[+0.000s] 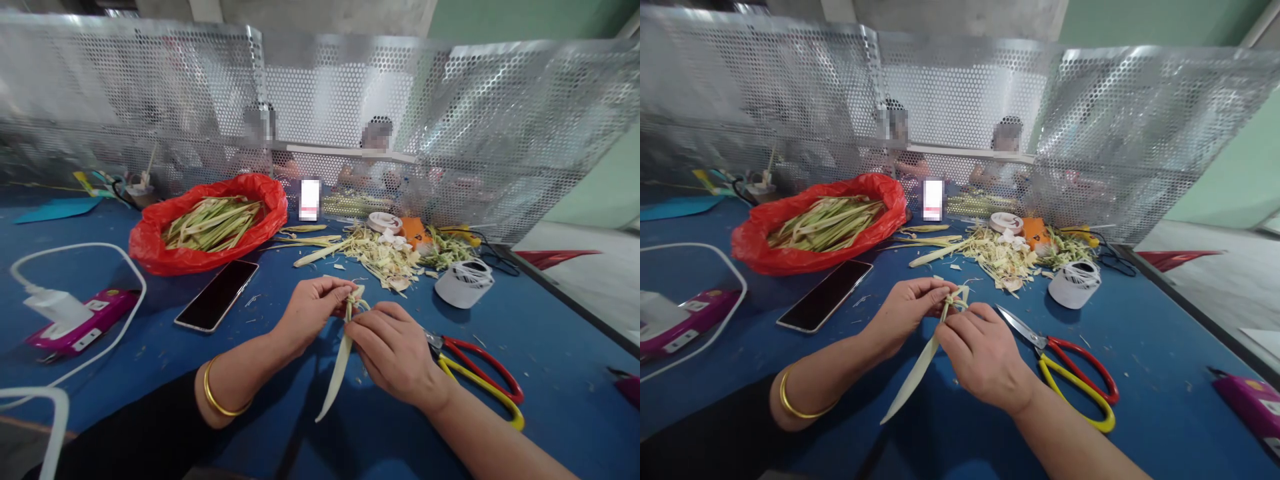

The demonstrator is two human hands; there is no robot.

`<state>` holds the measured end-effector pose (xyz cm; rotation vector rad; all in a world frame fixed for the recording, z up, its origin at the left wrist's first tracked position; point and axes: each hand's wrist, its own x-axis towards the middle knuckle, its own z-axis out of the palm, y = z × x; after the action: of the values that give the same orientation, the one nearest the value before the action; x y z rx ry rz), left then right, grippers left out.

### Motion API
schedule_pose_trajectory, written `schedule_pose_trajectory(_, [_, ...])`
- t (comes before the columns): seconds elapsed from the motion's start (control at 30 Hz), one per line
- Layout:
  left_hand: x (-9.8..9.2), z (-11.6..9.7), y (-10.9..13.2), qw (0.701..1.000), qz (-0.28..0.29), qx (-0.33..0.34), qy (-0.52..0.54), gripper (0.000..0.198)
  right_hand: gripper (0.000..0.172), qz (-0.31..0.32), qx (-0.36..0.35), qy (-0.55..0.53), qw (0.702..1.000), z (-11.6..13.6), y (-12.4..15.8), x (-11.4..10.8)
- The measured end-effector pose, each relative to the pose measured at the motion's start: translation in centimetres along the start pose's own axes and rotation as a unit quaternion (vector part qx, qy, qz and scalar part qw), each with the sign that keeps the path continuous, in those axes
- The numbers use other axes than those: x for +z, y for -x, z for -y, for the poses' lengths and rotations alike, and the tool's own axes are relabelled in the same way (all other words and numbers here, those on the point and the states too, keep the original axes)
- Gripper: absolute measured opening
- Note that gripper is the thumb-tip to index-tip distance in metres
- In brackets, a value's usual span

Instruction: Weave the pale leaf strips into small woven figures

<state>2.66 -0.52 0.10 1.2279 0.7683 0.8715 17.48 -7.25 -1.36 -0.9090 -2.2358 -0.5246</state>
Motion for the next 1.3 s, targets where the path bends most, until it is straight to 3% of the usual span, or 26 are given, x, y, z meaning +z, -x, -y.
schedule_pose_trajectory(0.2, [0.0, -0.1, 0.1, 1.0, -0.002, -0.02, 0.002, 0.031, 0.023, 0.02, -0.009, 0.018, 1.0, 0.1, 0.1, 0.3])
schedule_pose_trajectory(0.37, [0.1, -0.1, 0.1, 1.0, -0.021, -0.019, -0.011, 0.027, 0.022, 0.031, -0.031, 0.015, 0.999, -0.1, 0.1, 0.4])
schedule_pose_trajectory(0.5, [0.1, -0.3, 0.1, 1.0, -0.02, 0.003, -0.018, 0.024, 0.015, -0.033, 0.133, 0.043, 0.99, -0.8, 0.1, 0.0])
schedule_pose_trajectory(0.6, [0.1, -0.2, 0.1, 0.999, -0.009, 0.023, -0.045, 0.022, 0.012, 0.006, 0.239, 0.013, 0.971, -1.5, 0.2, 0.1])
schedule_pose_trajectory(0.73, [0.2, 0.0, 0.1, 0.995, -0.001, 0.044, -0.085, 0.021, 0.002, 0.04, 0.313, -0.097, 0.944, -1.9, 0.3, 0.4])
schedule_pose_trajectory(0.9, [0.1, 0.0, 0.0, 0.994, 0.005, 0.041, -0.098, 0.022, 0.016, 0.01, 0.266, -0.072, 0.961, -1.8, 0.1, -0.3])
schedule_pose_trajectory(1.3, [0.1, -1.1, 0.1, 0.996, -0.006, -0.039, -0.078, 0.017, 0.018, 0.016, 0.249, 0.005, 0.968, -1.9, 0.1, -0.5])
